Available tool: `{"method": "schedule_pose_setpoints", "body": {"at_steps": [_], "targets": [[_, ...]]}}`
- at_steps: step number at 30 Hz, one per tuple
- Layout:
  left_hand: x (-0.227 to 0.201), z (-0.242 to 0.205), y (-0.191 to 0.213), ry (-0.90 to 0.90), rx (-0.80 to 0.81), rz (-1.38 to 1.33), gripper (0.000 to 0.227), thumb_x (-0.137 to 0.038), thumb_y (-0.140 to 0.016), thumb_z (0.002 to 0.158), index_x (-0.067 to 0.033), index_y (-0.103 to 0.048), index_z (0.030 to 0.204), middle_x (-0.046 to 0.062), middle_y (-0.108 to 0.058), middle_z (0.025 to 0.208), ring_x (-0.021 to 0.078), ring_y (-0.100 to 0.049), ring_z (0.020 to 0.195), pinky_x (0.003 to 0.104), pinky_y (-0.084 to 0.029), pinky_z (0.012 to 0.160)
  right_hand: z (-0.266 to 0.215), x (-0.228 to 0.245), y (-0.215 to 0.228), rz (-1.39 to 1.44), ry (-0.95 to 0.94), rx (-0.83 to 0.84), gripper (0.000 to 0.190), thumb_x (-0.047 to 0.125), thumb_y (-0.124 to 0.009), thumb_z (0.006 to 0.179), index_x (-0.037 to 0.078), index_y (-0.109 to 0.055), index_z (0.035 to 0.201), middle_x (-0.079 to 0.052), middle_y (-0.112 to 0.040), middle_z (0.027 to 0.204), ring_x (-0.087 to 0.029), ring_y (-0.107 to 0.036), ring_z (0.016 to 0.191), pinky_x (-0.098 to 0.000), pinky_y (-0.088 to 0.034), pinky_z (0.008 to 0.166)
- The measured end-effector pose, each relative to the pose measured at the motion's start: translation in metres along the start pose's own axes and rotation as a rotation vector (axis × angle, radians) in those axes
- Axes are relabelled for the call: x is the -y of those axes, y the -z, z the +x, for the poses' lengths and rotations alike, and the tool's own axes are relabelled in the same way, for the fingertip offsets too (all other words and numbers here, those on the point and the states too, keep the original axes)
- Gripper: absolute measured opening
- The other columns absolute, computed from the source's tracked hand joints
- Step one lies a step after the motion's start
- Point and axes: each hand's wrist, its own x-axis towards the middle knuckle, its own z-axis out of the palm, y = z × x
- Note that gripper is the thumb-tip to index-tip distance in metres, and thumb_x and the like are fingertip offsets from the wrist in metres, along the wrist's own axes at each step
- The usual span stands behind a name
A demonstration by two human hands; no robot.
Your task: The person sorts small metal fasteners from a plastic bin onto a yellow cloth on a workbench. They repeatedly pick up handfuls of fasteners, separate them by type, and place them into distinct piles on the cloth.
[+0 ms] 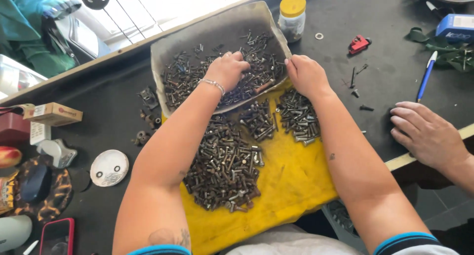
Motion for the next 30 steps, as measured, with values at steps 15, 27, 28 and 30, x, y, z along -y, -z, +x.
{"method": "schedule_pose_setpoints", "body": {"at_steps": [15,27,28,30], "targets": [[-0.003,0.012,-0.038,-0.181,-0.099,0.052,0.016,-0.026,-0.078,0.08,-0.0286,-0.072,0.095,-0.004,-0.065,0.107,0.0215,-0.063,0.1,0.031,-0.057,0.075,0.002,-0.004,-0.007,-0.036,-0.011,0.002,0.042,0.042,-0.045,0.113,0.009,-0.057,0.089,-0.02,-0.061,0.086,-0.046,-0.066,0.091,-0.0551,-0.055,0.069],[-0.007,-0.01,-0.01,-0.119,0.076,-0.154,0.032,-0.026,-0.079,0.086,-0.0218,-0.061,0.113,0.003,-0.072,0.105,0.0261,-0.067,0.109,0.038,-0.058,0.089,0.002,-0.009,-0.011,-0.031,-0.014,-0.005,0.045,0.044,-0.046,0.114,0.008,-0.056,0.089,-0.02,-0.06,0.085,-0.045,-0.066,0.091,-0.0541,-0.054,0.071],[-0.007,-0.011,-0.012,-0.116,0.091,-0.202,0.032,-0.024,-0.078,0.087,-0.0215,-0.061,0.114,0.003,-0.072,0.106,0.0267,-0.067,0.111,0.038,-0.058,0.092,0.001,-0.01,-0.012,-0.03,-0.015,-0.011,0.045,0.044,-0.046,0.114,0.008,-0.056,0.089,-0.02,-0.059,0.086,-0.045,-0.065,0.092,-0.0537,-0.054,0.071],[-0.007,-0.012,-0.009,-0.094,0.1,-0.24,0.031,-0.022,-0.079,0.087,-0.0217,-0.061,0.113,0.002,-0.073,0.107,0.0255,-0.067,0.111,0.038,-0.058,0.093,0.0,-0.008,-0.01,-0.024,-0.019,-0.011,0.045,0.043,-0.045,0.114,0.008,-0.056,0.088,-0.019,-0.06,0.085,-0.044,-0.066,0.091,-0.0534,-0.054,0.071]]}}
